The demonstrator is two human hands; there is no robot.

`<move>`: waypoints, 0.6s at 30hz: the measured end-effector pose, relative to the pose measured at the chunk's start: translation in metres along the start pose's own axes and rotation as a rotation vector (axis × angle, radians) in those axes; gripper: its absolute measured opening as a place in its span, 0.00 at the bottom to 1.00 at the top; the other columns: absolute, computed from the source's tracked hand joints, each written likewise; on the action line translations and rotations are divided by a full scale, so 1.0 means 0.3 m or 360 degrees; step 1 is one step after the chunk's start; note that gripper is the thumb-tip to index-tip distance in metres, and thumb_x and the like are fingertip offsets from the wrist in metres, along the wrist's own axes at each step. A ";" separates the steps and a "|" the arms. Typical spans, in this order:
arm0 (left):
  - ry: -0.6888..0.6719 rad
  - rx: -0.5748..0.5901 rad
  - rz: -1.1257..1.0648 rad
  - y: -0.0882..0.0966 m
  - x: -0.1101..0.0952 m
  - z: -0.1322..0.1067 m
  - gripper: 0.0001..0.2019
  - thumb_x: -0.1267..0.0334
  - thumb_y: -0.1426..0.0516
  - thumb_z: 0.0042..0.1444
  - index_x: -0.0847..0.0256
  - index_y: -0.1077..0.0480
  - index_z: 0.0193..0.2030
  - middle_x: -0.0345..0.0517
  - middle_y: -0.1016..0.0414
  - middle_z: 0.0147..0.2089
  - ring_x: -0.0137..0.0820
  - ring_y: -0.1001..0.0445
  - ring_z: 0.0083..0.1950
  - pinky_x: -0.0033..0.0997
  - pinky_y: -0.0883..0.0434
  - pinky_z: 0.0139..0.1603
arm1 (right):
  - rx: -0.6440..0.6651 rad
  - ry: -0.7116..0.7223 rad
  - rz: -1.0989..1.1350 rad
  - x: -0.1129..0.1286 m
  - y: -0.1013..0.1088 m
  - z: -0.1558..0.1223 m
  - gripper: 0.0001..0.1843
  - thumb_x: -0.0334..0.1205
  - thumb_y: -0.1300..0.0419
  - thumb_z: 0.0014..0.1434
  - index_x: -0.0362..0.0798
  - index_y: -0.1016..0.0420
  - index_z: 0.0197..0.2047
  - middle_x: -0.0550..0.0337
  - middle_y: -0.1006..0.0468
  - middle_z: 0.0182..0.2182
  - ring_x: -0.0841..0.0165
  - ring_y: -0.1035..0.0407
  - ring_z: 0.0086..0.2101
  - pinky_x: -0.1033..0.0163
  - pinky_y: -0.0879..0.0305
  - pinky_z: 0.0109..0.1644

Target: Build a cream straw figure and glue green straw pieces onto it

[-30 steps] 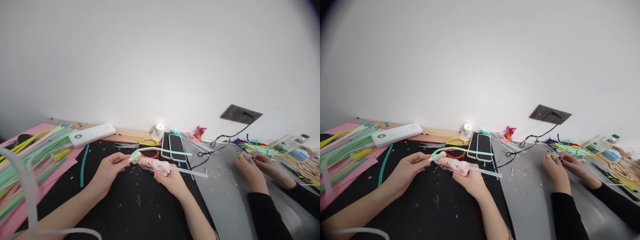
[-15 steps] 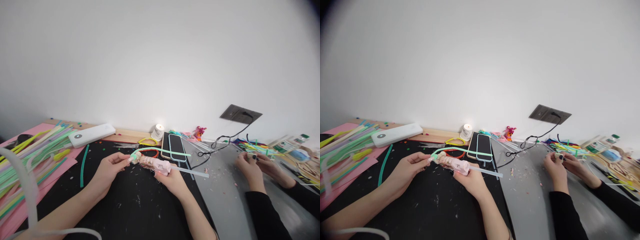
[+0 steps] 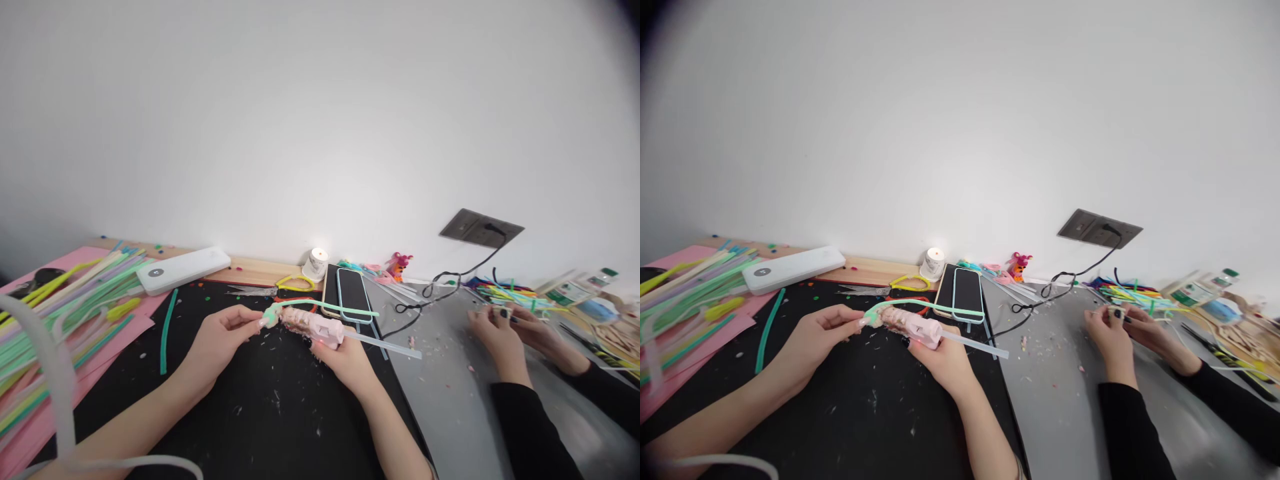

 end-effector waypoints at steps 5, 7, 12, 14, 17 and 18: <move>0.0010 0.0049 -0.0012 -0.014 -0.006 -0.007 0.11 0.58 0.34 0.39 0.58 0.25 0.29 0.40 0.21 0.29 0.34 0.25 0.34 0.27 0.32 0.36 | -0.0012 0.0024 -0.0063 0.010 -0.001 0.001 0.14 0.33 0.41 0.51 0.44 0.23 0.42 0.58 0.21 0.33 0.66 0.30 0.31 0.64 0.34 0.35; -0.0017 0.0028 0.0006 -0.012 -0.009 -0.003 0.11 0.59 0.34 0.39 0.59 0.26 0.30 0.41 0.21 0.29 0.35 0.25 0.34 0.28 0.32 0.37 | -0.0022 0.0023 -0.0101 0.009 0.000 0.002 0.12 0.33 0.41 0.51 0.44 0.22 0.40 0.59 0.22 0.30 0.67 0.32 0.29 0.65 0.35 0.33; -0.0108 0.0047 0.0078 -0.017 -0.017 0.006 0.10 0.61 0.35 0.42 0.58 0.29 0.32 0.42 0.22 0.29 0.36 0.24 0.35 0.29 0.32 0.38 | 0.0014 0.0068 -0.0113 0.012 -0.008 0.000 0.13 0.33 0.42 0.52 0.45 0.23 0.41 0.60 0.23 0.30 0.69 0.34 0.27 0.66 0.37 0.32; -0.0145 0.0054 0.0113 -0.018 -0.021 0.005 0.09 0.61 0.36 0.43 0.58 0.30 0.31 0.42 0.22 0.29 0.36 0.24 0.35 0.29 0.32 0.38 | 0.0021 0.0080 -0.0120 0.015 -0.010 -0.002 0.11 0.33 0.42 0.52 0.45 0.23 0.40 0.60 0.23 0.29 0.69 0.34 0.27 0.67 0.38 0.31; -0.0185 0.0054 0.0152 -0.018 -0.026 0.002 0.09 0.61 0.36 0.43 0.57 0.30 0.31 0.41 0.22 0.28 0.36 0.24 0.34 0.29 0.32 0.38 | 0.0011 0.0072 -0.0145 0.018 -0.009 -0.002 0.09 0.35 0.42 0.52 0.45 0.23 0.37 0.61 0.25 0.27 0.70 0.36 0.26 0.67 0.40 0.29; -0.0191 0.0055 0.0158 -0.019 -0.026 0.002 0.09 0.61 0.36 0.43 0.57 0.30 0.31 0.41 0.22 0.28 0.36 0.24 0.34 0.29 0.32 0.38 | 0.0010 0.0067 -0.0150 0.018 -0.008 -0.001 0.09 0.35 0.42 0.52 0.45 0.23 0.37 0.61 0.25 0.27 0.70 0.36 0.26 0.68 0.40 0.29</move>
Point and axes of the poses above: each hand's wrist, its own z-axis towards the middle knuckle, its own y-axis out of the back of the hand, x = y × z, the point moved 9 cm from there along z, towards the middle knuckle
